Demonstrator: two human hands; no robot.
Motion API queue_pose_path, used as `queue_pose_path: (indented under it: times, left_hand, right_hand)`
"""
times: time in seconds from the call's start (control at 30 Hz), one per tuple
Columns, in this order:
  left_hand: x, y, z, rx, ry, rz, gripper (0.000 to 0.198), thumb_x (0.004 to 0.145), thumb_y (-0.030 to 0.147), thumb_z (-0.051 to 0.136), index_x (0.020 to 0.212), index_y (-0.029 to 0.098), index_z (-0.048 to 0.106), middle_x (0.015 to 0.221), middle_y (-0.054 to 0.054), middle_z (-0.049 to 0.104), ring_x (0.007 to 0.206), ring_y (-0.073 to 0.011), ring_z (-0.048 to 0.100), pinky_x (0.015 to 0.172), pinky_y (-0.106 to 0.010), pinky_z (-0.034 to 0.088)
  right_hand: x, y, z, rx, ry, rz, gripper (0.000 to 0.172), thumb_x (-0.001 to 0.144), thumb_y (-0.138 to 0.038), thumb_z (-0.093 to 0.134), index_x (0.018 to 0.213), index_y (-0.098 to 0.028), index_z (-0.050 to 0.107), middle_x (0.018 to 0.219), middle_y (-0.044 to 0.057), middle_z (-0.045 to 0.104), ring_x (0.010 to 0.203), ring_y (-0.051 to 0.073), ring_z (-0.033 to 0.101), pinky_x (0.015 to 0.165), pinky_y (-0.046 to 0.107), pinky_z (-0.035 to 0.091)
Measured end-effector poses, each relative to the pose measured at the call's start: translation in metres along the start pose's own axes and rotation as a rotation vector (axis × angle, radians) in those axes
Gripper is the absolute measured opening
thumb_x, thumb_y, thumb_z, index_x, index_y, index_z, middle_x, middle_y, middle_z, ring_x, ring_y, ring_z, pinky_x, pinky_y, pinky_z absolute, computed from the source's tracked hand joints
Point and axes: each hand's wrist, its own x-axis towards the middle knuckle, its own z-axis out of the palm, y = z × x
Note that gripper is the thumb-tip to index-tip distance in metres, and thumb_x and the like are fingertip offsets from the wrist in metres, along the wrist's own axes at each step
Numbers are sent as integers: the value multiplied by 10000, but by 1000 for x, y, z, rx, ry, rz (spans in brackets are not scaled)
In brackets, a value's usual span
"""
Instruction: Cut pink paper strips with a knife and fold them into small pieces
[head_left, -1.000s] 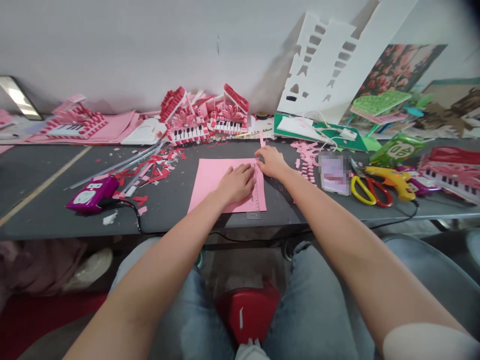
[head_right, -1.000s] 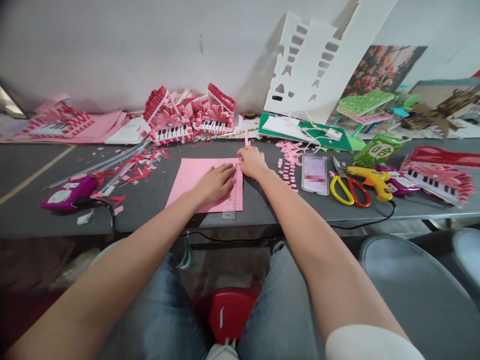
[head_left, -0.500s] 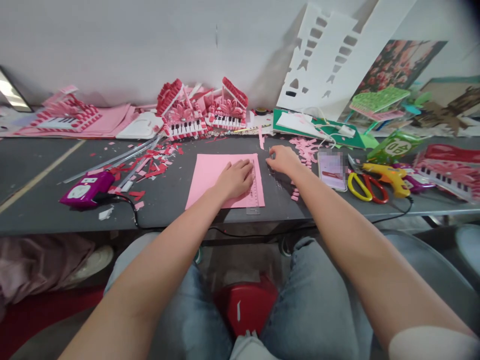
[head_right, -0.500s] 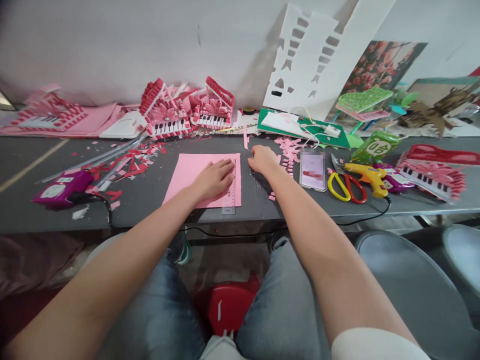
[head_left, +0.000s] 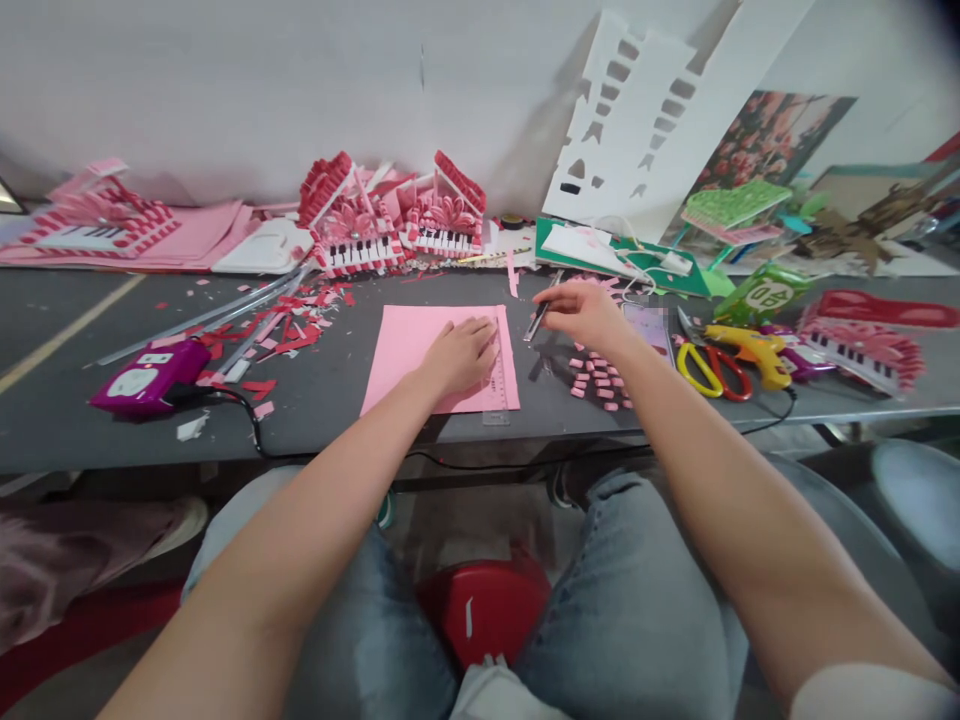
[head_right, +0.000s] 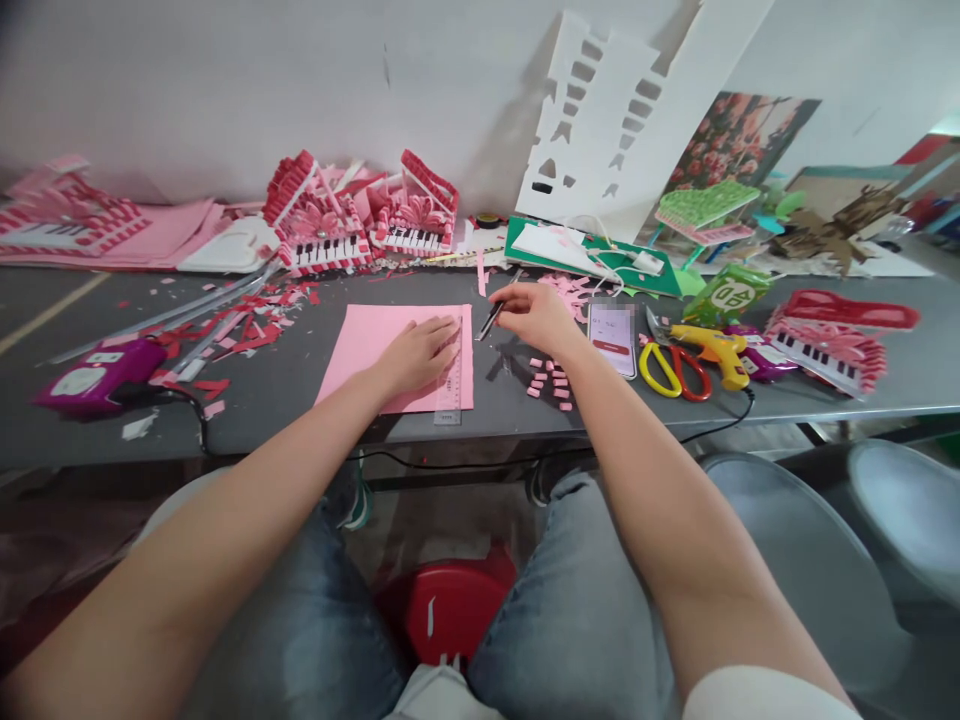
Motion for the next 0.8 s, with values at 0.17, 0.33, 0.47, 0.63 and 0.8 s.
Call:
queue_pose_path:
  times: [0.17, 0.33, 0.47, 0.63, 0.8]
  left_hand:
    - [1, 0, 0, 10, -17, -1, 578, 1083, 355, 289, 1589, 156, 486, 1711, -129, 406, 1560, -317, 386, 1280, -584, 282]
    - [3, -2, 2, 9, 3, 22, 555, 1083, 336, 299, 1568, 178, 516, 1701, -134, 423, 1535, -311, 418, 1274, -556, 302]
    - [2, -1, 1, 23, -3, 20, 563, 1090, 335, 290, 1580, 148, 493, 1709, -150, 405, 1542, -305, 410, 1282, -548, 286]
    - [1, 1, 0, 19, -28, 7, 573, 1089, 327, 276, 1599, 146, 467, 1720, -139, 388, 1569, -309, 375, 1291, -561, 259]
    - [3, -1, 2, -11, -11, -14, 574, 1075, 341, 308, 1591, 156, 477, 1714, -130, 402, 1573, -307, 376, 1291, -566, 255]
  right_hand:
    - [-24, -8, -6, -169, 118, -192, 198, 788, -227, 728, 979, -176, 714, 785, 25, 693, 710, 161, 625, 722, 335, 537]
    - [-54, -25, 4, -212, 171, -253, 133, 925, -354, 648, 951, -223, 652, 787, 13, 623, 678, 150, 533, 615, 296, 447]
    - [-74, -37, 16, -87, 97, -133, 155, 932, -338, 575, 975, -219, 663, 705, -4, 608, 604, 148, 521, 551, 289, 413]
    - [-84, -41, 27, -102, 29, -117, 113, 802, -246, 614, 892, -213, 672, 718, 6, 675, 620, 159, 564, 584, 305, 436]
    - [-89, -39, 32, -146, -20, -126, 85, 837, -270, 595, 854, -231, 669, 715, -2, 665, 633, 161, 565, 601, 301, 452]
